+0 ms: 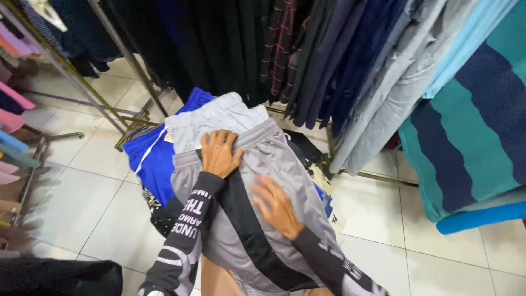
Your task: The person picks up pairs of shorts from a pile, places them on white hangers, and hangs them on a clothing rack. They handle black shorts with white stripes and gray shorts with black stripes, repeating the process of folding, hanging, and placing them on the rack.
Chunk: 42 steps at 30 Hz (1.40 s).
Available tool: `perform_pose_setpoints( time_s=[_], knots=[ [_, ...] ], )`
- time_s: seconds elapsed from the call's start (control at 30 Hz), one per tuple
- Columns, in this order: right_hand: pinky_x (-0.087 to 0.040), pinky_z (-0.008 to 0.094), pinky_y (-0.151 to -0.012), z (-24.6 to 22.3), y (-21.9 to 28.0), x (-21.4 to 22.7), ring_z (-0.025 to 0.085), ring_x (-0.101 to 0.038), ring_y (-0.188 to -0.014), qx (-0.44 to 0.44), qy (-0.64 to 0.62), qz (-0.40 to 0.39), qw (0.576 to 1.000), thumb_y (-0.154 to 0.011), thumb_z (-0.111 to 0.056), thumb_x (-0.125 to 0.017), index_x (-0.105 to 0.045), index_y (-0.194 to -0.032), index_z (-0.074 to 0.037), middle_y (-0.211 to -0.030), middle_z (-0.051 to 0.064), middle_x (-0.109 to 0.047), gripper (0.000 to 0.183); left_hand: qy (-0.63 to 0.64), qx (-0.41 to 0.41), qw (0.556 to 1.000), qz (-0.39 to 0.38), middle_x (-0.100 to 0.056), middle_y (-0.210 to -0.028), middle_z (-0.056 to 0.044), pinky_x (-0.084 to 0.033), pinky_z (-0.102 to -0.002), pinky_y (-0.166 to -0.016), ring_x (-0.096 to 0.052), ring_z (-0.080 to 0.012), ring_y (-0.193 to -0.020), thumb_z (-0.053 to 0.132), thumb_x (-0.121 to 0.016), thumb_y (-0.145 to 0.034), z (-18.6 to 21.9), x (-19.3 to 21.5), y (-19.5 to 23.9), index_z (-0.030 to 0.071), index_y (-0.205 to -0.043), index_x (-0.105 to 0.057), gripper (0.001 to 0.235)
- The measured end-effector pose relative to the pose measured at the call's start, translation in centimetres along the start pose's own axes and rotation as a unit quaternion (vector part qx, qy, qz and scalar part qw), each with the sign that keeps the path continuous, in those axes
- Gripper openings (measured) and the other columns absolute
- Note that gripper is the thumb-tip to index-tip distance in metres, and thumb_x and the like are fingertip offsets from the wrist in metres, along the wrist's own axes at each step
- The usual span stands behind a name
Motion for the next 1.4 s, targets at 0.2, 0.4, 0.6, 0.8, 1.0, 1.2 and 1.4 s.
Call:
perform_pose_setpoints(
  time_s=[0.2,0.4,0.6,0.8,1.0,1.2,1.4],
  knots=[
    [-0.034,0.057,-0.117,2.0,-4.8,-2.7,0.045,-0.038,-0.146,-0.063,0.061,-0.011,0.996,-0.093,-0.026,-0.072,-0.058,-0.140,-0.009,-0.149,0.021,-0.049,0.052,-0.014,-0.005,1.000,-0.023,-0.056,-0.103,-0.002,-0.041,-0.052,-0.094,-0.058,-0.0262,-0.103,0.047,-0.068,-0.089,0.3,-4.8,-2.4,0.016,-0.110,-0.055,0.039],
    [-0.008,0.072,-0.117,7.0,-4.7,-6.5,0.042,-0.010,-0.157,-0.075,0.150,-0.072,0.983,-0.102,-0.047,-0.053,-0.048,-0.150,-0.016,-0.168,0.015,-0.027,0.057,-0.023,-0.062,0.996,0.059,-0.058,-0.124,-0.006,-0.037,-0.050,-0.092,-0.055,-0.0296,-0.111,0.039,-0.074,-0.084,-0.2,-5.1,-4.6,0.017,-0.129,-0.053,0.055],
    [-0.007,0.075,-0.115,6.9,-4.0,-6.0,0.042,-0.018,-0.156,-0.091,0.181,-0.078,0.976,-0.102,-0.048,-0.051,-0.051,-0.149,-0.019,-0.166,0.014,-0.032,0.056,0.015,-0.195,0.981,-0.011,-0.041,-0.165,0.003,-0.007,-0.071,-0.118,-0.034,-0.0278,-0.152,0.034,-0.045,-0.102,1.2,-7.4,-4.9,0.030,-0.146,-0.054,0.046],
    [-0.014,0.075,-0.112,6.6,7.3,1.2,0.033,-0.006,-0.157,-0.351,0.177,-0.141,0.908,-0.105,-0.047,-0.043,-0.018,-0.164,-0.034,-0.172,0.002,-0.012,0.065,0.052,-0.076,0.993,-0.075,-0.049,-0.157,0.006,-0.003,-0.063,-0.123,-0.039,-0.0178,-0.149,0.045,-0.044,-0.106,1.6,-9.4,-5.8,0.040,-0.139,-0.060,0.038],
    [-0.023,0.051,-0.120,9.9,16.3,4.2,0.026,-0.043,-0.145,-0.351,0.137,0.013,0.926,-0.100,-0.038,-0.051,-0.057,-0.142,-0.014,-0.154,0.005,-0.052,0.049,0.101,0.040,0.994,0.032,-0.070,-0.116,-0.007,-0.007,-0.061,-0.120,-0.058,-0.0248,-0.118,0.053,-0.060,-0.095,2.1,-12.2,-7.7,0.010,-0.119,-0.072,0.051],
    [-0.050,0.042,-0.094,12.1,8.3,3.2,0.021,-0.067,-0.109,-0.313,0.172,0.083,0.930,-0.087,-0.048,-0.076,-0.070,-0.097,-0.029,-0.115,-0.008,-0.067,0.021,0.157,0.270,0.930,-0.197,-0.065,-0.128,-0.005,0.004,-0.066,-0.119,-0.046,-0.0225,-0.137,0.050,-0.067,-0.085,1.9,-12.7,-11.2,0.019,-0.102,-0.067,0.035],
    [-0.056,0.036,-0.082,15.1,10.0,3.8,0.021,-0.075,-0.087,-0.412,0.118,0.172,0.887,-0.095,-0.041,-0.071,-0.067,-0.093,-0.032,-0.087,-0.006,-0.077,0.010,0.233,0.409,0.866,-0.166,-0.065,-0.123,0.001,-0.006,-0.053,-0.123,-0.050,-0.0173,-0.136,0.055,-0.073,-0.071,-0.1,-16.1,-12.7,0.033,-0.107,-0.070,0.043]
  ],
)
Point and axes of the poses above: each hand's wrist, its own y-axis away from the middle knuckle, its own x-axis out of the back of the hand, z = x × y, the point moved 3 cm from there along -y, towards the middle knuckle
